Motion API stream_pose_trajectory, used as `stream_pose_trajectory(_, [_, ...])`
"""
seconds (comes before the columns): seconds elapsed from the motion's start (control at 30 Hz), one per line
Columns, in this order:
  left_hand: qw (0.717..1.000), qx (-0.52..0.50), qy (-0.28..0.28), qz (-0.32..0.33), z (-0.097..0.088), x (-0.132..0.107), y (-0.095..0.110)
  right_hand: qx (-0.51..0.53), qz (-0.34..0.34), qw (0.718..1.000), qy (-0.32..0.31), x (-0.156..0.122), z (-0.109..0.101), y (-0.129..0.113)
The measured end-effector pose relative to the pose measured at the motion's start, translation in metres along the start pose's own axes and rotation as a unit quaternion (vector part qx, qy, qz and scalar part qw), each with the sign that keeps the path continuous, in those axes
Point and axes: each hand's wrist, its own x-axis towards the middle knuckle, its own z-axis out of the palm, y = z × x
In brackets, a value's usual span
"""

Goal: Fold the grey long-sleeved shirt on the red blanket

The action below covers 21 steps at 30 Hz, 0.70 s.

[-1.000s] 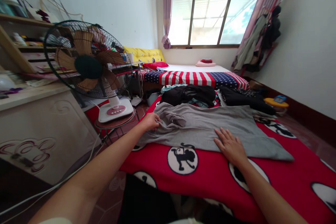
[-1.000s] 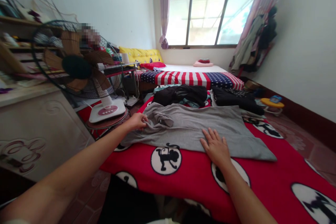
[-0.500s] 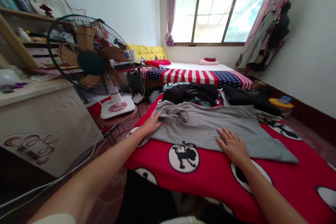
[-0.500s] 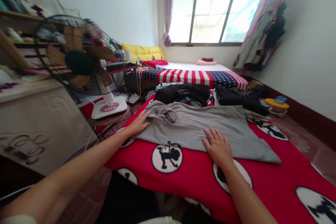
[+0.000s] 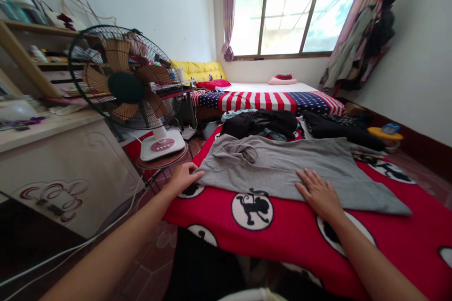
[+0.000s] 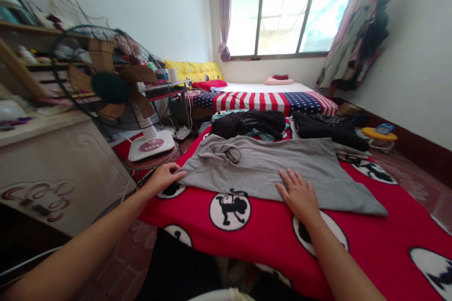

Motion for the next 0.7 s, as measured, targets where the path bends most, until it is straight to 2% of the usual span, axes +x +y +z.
stream_pose_trajectory(0.1, [0.999,-0.002,0.028,-0.02,0.0,0.001,-0.003,0.003,0.003,1.0,-0.007,0.0,-0.001,0.0])
stream_pose_trajectory(0.17, [0.998,0.039,0.016,-0.052,-0.003,0.002,-0.002,0.004,0.002,1.0,-0.009,0.001,-0.001,0.001])
stream_pose_trajectory(0.23, [0.992,0.11,0.021,-0.05,-0.005,0.001,0.004,0.004,0.002,1.0,-0.008,0.001,-0.001,0.001])
stream_pose_trajectory(0.3, [0.983,0.174,0.066,0.008,-0.004,0.001,0.017,0.003,0.002,1.0,-0.005,0.001,-0.001,0.0])
stream_pose_trajectory(0.37, [0.974,0.167,0.1,0.117,0.002,0.002,0.035,0.003,0.002,1.0,-0.001,0.0,-0.001,0.0])
stream_pose_trajectory(0.4, [0.971,0.133,0.089,0.179,0.007,0.003,0.046,0.004,0.002,1.0,0.0,0.0,-0.001,-0.001])
stream_pose_trajectory(0.5, [0.944,0.008,0.004,0.331,0.03,0.009,0.074,0.007,0.004,1.0,0.007,-0.001,-0.003,-0.001])
stream_pose_trajectory(0.57, [0.926,-0.043,-0.022,0.374,0.05,0.014,0.085,0.01,0.004,1.0,0.01,-0.001,-0.003,-0.001])
stream_pose_trajectory(0.7, [0.927,-0.059,-0.021,0.37,0.086,0.023,0.088,0.018,-0.001,1.0,0.009,-0.002,-0.002,0.0])
